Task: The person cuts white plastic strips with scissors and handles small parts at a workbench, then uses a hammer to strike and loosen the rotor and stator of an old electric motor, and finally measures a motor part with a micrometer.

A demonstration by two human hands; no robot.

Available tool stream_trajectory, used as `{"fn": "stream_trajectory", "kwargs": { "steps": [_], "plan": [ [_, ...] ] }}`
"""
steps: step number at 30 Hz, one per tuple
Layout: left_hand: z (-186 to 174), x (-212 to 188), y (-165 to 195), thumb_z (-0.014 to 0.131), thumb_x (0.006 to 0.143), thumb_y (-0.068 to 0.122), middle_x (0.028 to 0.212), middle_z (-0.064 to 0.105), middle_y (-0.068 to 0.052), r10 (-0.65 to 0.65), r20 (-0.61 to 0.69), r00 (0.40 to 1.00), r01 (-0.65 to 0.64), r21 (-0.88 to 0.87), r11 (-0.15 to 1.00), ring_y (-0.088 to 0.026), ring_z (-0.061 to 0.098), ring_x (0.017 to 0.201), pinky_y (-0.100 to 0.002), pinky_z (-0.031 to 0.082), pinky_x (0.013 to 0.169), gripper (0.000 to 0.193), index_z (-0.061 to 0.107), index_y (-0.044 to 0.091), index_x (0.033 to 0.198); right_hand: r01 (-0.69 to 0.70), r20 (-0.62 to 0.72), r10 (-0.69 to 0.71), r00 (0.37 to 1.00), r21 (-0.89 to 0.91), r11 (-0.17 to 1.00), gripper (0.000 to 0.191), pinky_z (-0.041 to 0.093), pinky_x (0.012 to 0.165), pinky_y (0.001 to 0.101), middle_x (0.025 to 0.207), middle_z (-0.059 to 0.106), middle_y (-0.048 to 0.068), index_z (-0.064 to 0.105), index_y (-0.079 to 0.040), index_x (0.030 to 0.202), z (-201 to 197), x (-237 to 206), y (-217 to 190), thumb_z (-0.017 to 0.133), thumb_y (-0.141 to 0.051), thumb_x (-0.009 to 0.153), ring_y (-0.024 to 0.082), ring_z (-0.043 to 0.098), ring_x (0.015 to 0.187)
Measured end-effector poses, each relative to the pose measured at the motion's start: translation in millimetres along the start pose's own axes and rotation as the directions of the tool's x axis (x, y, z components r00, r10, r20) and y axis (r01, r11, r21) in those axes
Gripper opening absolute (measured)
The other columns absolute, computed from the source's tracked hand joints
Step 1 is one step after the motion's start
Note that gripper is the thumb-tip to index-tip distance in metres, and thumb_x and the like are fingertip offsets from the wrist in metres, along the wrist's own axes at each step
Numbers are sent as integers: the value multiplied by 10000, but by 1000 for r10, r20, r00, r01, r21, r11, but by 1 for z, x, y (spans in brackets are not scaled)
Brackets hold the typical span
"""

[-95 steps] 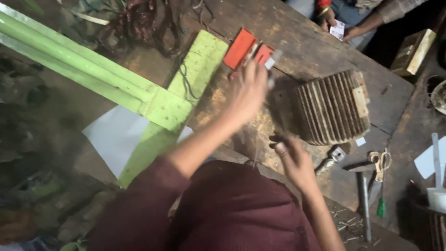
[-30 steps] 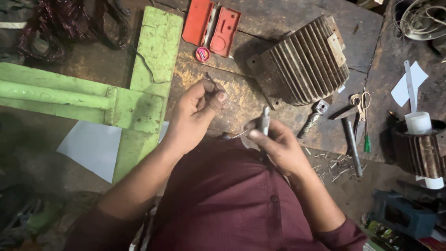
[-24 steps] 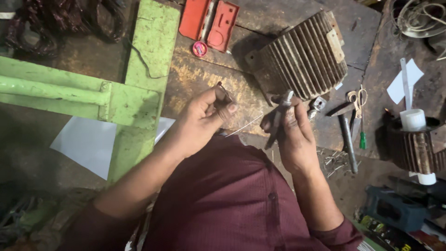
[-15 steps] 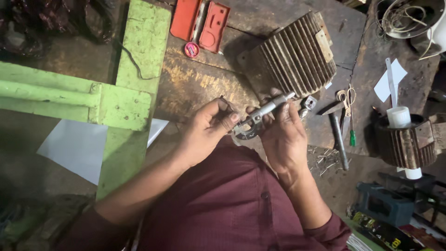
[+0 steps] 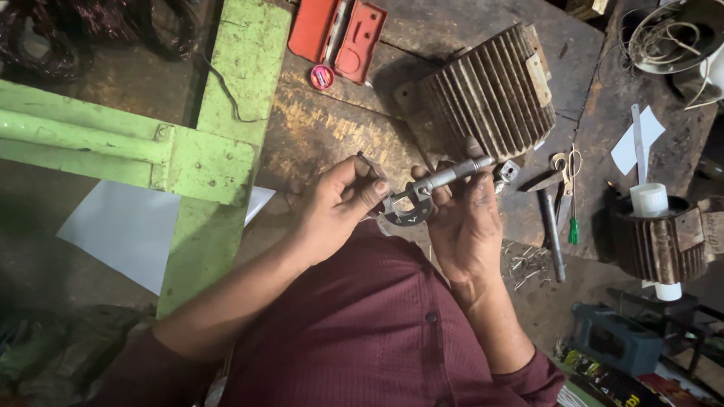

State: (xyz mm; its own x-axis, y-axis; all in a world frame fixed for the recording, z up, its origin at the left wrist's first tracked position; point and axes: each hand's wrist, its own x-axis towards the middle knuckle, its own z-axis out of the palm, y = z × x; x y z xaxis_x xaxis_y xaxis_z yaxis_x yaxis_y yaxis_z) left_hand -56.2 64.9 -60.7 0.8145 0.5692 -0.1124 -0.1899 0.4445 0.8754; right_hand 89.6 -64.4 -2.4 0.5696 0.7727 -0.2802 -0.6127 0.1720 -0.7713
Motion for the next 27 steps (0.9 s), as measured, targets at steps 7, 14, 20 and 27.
{"fn": "stream_trajectory", "kwargs": {
  "steps": [7,14,20,27],
  "plan": [
    [0,1,-1,644,1049,155,877,601,68,-16,-21,1000,16,0,1000,-2,543,812,-203,491,729,118,602,50,1016,-18,-30,18,999,2,1000,686,455,1123,532,1366,630,48,349,-233,1599,-4,0,5,662,-397,1011,332,596,1334],
    [-3,1,1,655,1037,145,850,593,66,-45,-22,999,47,97,994,-2,512,766,-201,459,678,96,625,57,1012,1,21,-1,1000,-4,1000,715,449,1180,533,1323,633,40,324,-252,1667,-1,2,5,672,-375,1055,321,588,1352],
    [-4,4,4,651,1044,151,871,595,83,-9,-14,1000,10,73,997,18,528,798,-193,479,703,112,601,57,1007,-25,-84,27,996,14,1000,655,464,1114,519,1318,670,29,372,-253,1578,0,3,7,656,-377,1000,296,603,1301],
    [-6,2,4,684,1028,150,825,579,71,-26,-38,999,34,238,971,11,475,721,-200,438,624,117,630,53,991,17,-89,-20,996,-33,999,658,468,1164,530,1259,609,6,418,-218,1613,-11,4,14,696,-377,1038,246,588,1249]
  ]
}}
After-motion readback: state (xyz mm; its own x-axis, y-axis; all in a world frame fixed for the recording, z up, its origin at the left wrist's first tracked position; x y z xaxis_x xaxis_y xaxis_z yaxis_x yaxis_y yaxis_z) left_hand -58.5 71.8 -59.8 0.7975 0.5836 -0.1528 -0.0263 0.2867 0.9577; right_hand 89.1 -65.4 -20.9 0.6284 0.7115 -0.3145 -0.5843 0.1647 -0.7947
